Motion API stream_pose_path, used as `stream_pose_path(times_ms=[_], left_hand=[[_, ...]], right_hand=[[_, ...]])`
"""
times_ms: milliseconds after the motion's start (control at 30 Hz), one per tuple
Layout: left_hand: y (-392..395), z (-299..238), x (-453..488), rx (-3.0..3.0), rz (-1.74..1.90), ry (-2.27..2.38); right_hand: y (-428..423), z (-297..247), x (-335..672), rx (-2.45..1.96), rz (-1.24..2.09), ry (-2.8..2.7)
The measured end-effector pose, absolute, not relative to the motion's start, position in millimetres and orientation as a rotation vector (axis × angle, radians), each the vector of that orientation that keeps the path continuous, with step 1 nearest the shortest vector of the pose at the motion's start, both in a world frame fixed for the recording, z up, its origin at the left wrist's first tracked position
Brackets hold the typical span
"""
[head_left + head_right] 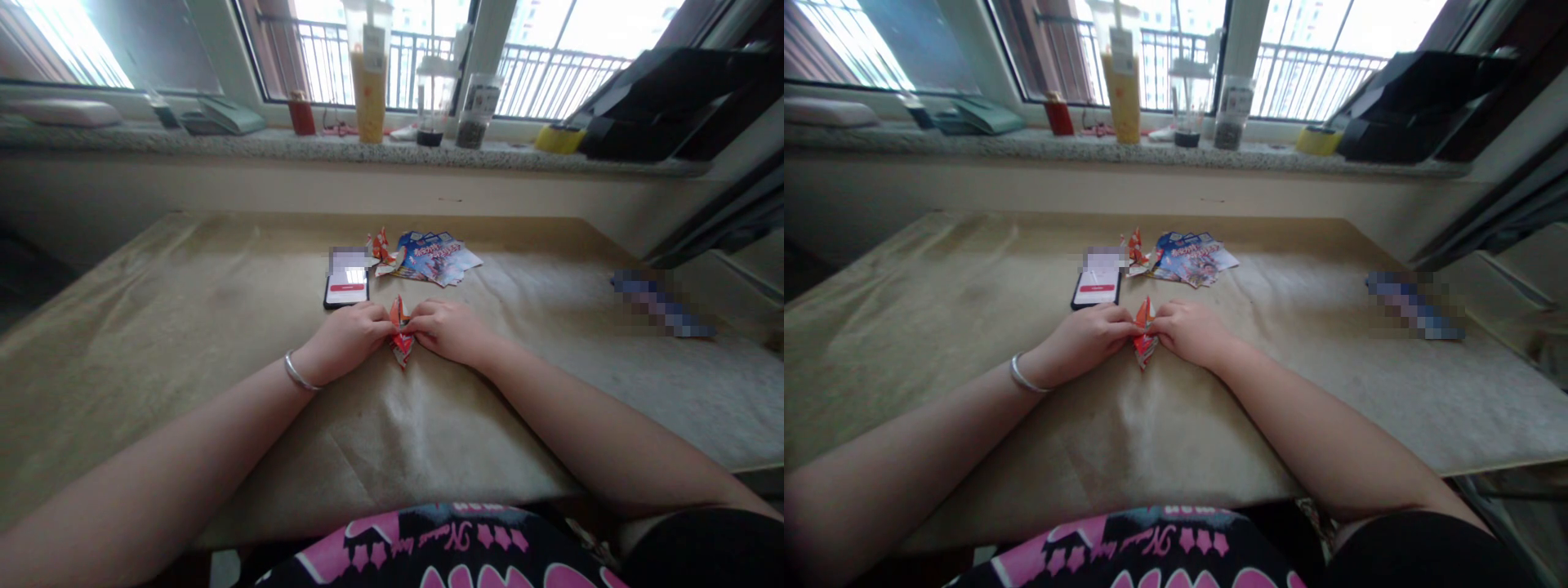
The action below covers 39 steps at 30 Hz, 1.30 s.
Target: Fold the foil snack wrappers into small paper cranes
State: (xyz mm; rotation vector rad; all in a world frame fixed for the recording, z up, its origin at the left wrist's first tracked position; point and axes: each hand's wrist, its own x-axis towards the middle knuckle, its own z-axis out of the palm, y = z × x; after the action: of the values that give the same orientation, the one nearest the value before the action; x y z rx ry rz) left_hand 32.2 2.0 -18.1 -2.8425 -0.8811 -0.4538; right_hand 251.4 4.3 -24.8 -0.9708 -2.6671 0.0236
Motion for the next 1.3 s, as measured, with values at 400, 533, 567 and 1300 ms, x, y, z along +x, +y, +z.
stream_pose_path(times_ms=[400, 533, 567, 1300], left_hand=[[-7, -8, 35, -2.666, -0.239, -0.772], [-10, -6, 35, -2.643, -0.198, -0.770], [-10, -6, 35, -2.641, -0.188, -0.774], [-8, -9, 25, -2.813, -0.247, -0.929]], right_hand=[[-8, -11, 244, -1.110, -0.140, -2.799], [-9, -10, 246, -1.138, -0.139, -2.798], [-9, -9, 246, -1.156, -0.147, -2.796], [-19, -1, 249, -1.380, -0.091, -2.759]])
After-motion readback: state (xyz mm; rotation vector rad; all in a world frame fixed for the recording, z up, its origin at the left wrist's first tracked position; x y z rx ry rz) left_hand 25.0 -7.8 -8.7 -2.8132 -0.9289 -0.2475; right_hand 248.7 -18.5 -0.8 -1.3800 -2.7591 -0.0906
